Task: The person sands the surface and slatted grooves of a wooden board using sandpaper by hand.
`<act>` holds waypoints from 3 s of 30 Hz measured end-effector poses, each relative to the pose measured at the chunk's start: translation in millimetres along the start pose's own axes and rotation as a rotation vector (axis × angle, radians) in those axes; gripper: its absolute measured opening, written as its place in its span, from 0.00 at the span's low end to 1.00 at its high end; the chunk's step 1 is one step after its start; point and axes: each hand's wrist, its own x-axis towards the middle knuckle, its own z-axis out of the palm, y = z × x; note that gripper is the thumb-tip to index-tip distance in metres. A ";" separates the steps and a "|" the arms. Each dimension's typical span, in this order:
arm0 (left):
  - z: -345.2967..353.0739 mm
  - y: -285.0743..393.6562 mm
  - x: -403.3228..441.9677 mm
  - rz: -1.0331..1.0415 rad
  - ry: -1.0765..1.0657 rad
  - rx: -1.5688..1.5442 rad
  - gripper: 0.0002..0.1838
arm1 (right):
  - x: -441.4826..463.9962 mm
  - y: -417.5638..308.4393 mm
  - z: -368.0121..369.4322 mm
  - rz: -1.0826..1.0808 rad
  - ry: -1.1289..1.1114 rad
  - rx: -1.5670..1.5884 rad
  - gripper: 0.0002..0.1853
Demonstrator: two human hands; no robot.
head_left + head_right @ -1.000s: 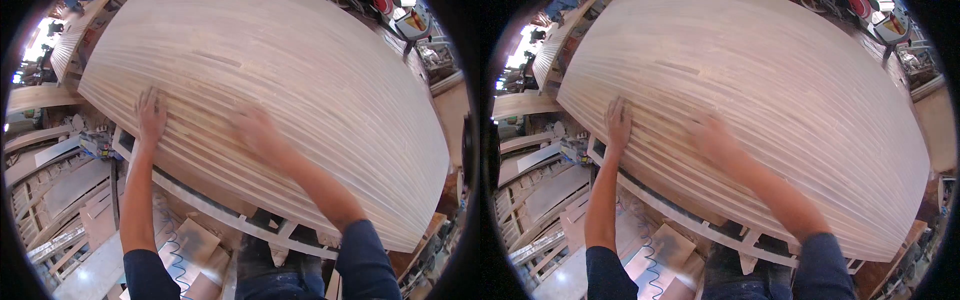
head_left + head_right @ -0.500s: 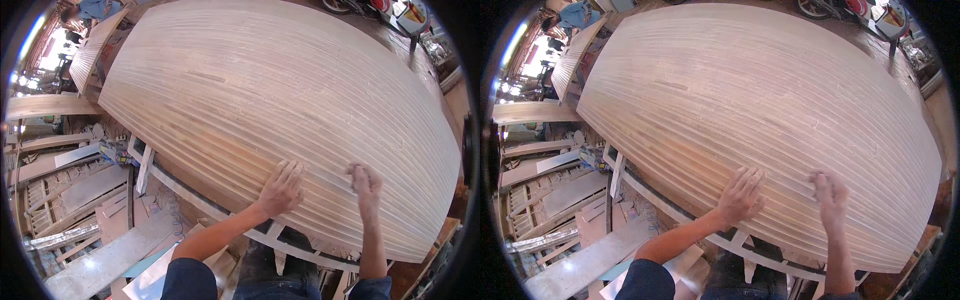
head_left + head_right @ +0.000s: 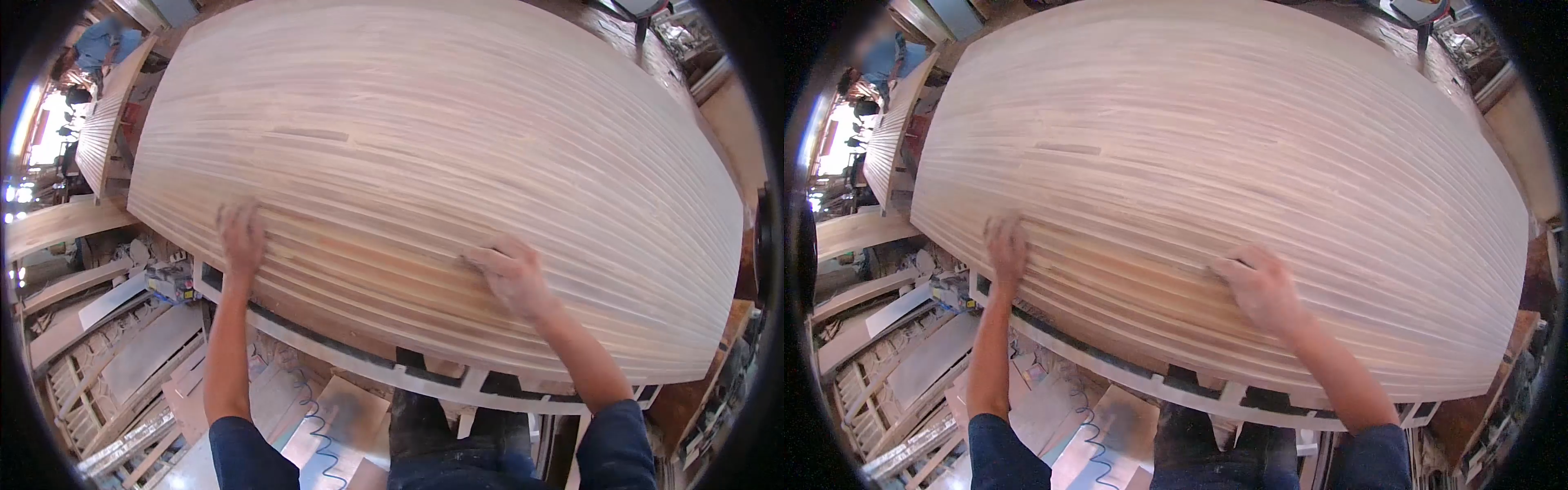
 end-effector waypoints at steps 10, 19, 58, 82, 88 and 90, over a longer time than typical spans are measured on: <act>-1.4 -170.6 25.8 -0.197 0.052 -0.083 0.16 | 179.9 -96.6 184.9 -0.171 0.021 -0.048 0.21; 3.5 -174.0 23.5 -0.150 0.130 -0.121 0.14 | 159.0 -115.9 136.7 0.222 -0.271 -0.132 0.21; 7.2 -167.4 16.5 -0.194 0.125 -0.082 0.20 | 139.9 -102.5 193.9 -0.232 -0.166 -0.464 0.29; 12.7 -106.9 -5.1 -0.423 -0.066 0.115 0.35 | 149.2 -107.1 185.0 -0.198 -0.050 -0.221 0.23; 14.2 -96.3 -8.5 -0.444 -0.031 0.124 0.34 | 121.8 -98.5 145.6 -0.217 -0.036 -0.206 0.24; 11.8 -91.2 -7.1 -0.462 -0.007 0.097 0.34 | 112.4 -92.3 136.3 -0.213 -0.045 -0.245 0.24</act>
